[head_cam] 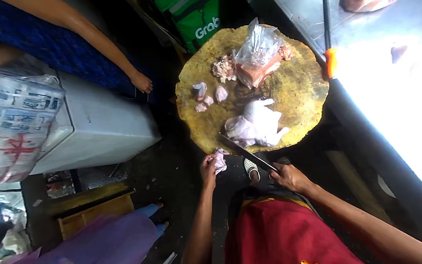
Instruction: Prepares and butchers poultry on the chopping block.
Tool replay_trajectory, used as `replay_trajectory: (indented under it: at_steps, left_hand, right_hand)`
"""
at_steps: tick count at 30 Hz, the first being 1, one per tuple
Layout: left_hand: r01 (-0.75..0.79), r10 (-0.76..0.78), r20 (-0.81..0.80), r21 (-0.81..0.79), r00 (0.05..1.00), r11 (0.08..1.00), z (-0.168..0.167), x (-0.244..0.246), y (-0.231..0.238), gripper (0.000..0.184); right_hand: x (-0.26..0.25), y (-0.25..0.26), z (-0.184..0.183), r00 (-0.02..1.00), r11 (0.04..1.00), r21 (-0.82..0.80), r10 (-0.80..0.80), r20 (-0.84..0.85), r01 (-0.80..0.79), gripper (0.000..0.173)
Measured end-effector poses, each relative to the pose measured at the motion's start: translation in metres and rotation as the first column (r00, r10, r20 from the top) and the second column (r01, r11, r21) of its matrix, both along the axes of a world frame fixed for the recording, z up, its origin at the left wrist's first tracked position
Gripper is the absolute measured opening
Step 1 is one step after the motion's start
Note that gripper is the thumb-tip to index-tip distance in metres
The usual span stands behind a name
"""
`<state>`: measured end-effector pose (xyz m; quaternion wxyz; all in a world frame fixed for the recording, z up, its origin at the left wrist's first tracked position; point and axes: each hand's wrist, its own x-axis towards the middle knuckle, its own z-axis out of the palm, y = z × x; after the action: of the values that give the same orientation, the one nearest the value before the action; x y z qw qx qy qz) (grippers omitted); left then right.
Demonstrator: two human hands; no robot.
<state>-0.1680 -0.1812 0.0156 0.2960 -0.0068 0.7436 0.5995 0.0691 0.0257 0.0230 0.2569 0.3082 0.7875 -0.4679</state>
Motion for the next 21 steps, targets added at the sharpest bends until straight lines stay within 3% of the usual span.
replay_trajectory:
  at_steps: [3, 6, 10, 12, 14, 16, 19, 21]
  left_hand:
    - [-0.033, -0.022, 0.237, 0.226, 0.971, 0.974, 0.008, -0.008, -0.021, 0.032]
    - [0.055, -0.1, 0.156, 0.267, 0.983, 0.962, 0.008, -0.013, -0.027, 0.04]
    - [0.177, -0.19, -0.108, -0.124, 0.976, 0.976, 0.01, -0.028, -0.01, 0.038]
    - [0.265, -0.346, -0.203, -0.339, 0.916, 0.903, 0.025, -0.043, -0.011, 0.037]
    - [0.325, -0.451, -0.259, -0.411, 0.854, 0.852, 0.038, -0.055, -0.021, 0.034]
    - [0.381, -0.46, -0.207, -0.332, 0.863, 0.863, 0.043, -0.066, -0.03, 0.033]
    - [0.4, -0.407, -0.019, -0.14, 0.913, 0.906, 0.022, -0.079, -0.042, 0.031]
    - [0.389, -0.387, 0.039, -0.137, 0.921, 0.911, 0.002, -0.085, -0.048, 0.031]
  right_hand:
    - [-0.012, -0.001, 0.022, 0.998, 1.0, 0.02, 0.017, 0.056, -0.019, 0.042]
    - [-0.037, -0.007, 0.035, 0.998, 1.0, 0.028, 0.013, 0.061, -0.014, 0.041]
    - [-0.062, -0.017, 0.024, 0.999, 0.999, 0.014, -0.031, -0.02, 0.031, 0.045]
    - [-0.066, -0.02, 0.023, 0.996, 0.999, 0.006, -0.05, -0.078, 0.05, 0.048]
    - [-0.064, -0.025, 0.027, 0.992, 0.998, 0.017, -0.053, -0.117, 0.055, 0.049]
    - [-0.063, -0.03, 0.033, 0.984, 0.997, 0.044, -0.059, -0.168, 0.067, 0.05]
    - [-0.069, -0.037, 0.048, 0.967, 0.994, 0.099, -0.028, -0.252, 0.054, 0.051]
    - [-0.077, -0.043, 0.05, 0.958, 0.99, 0.138, 0.02, -0.286, 0.021, 0.05]
